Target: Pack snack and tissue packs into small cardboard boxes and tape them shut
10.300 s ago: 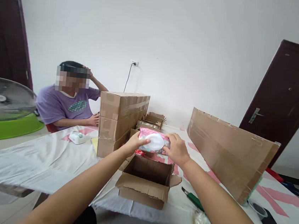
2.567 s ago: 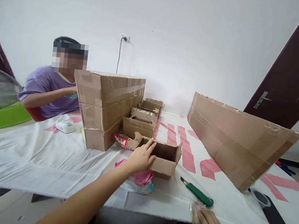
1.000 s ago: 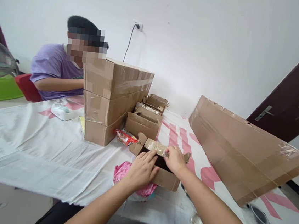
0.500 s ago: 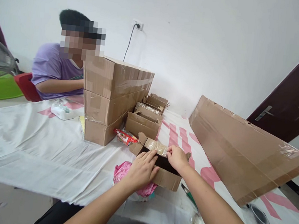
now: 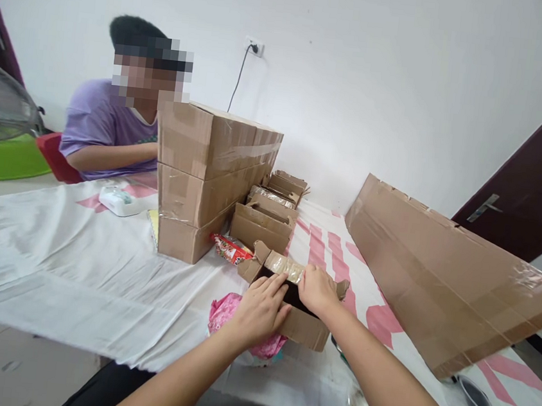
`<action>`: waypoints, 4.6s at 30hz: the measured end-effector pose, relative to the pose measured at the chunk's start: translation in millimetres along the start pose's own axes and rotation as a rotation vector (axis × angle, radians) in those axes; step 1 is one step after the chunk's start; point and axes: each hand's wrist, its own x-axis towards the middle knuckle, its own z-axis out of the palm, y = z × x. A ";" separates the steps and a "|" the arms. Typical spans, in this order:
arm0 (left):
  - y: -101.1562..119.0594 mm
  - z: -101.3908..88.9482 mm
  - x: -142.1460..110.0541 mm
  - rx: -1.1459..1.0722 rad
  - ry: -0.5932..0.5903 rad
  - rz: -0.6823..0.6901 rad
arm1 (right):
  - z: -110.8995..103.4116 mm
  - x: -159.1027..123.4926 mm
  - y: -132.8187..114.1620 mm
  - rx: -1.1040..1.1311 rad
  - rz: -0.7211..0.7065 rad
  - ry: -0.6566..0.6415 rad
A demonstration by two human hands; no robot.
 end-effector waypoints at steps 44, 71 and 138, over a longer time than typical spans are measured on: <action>2.2 -9.3 -2.4 -0.119 -0.066 0.024 | 15.1 -46.9 16.2 0.633 -0.154 0.245; 3.3 -11.2 -4.7 -0.057 -0.068 0.021 | 116.8 -213.8 169.8 0.253 0.414 0.190; 0.9 -7.2 -8.0 -0.092 -0.041 0.033 | 139.0 -221.9 163.8 0.060 0.162 0.261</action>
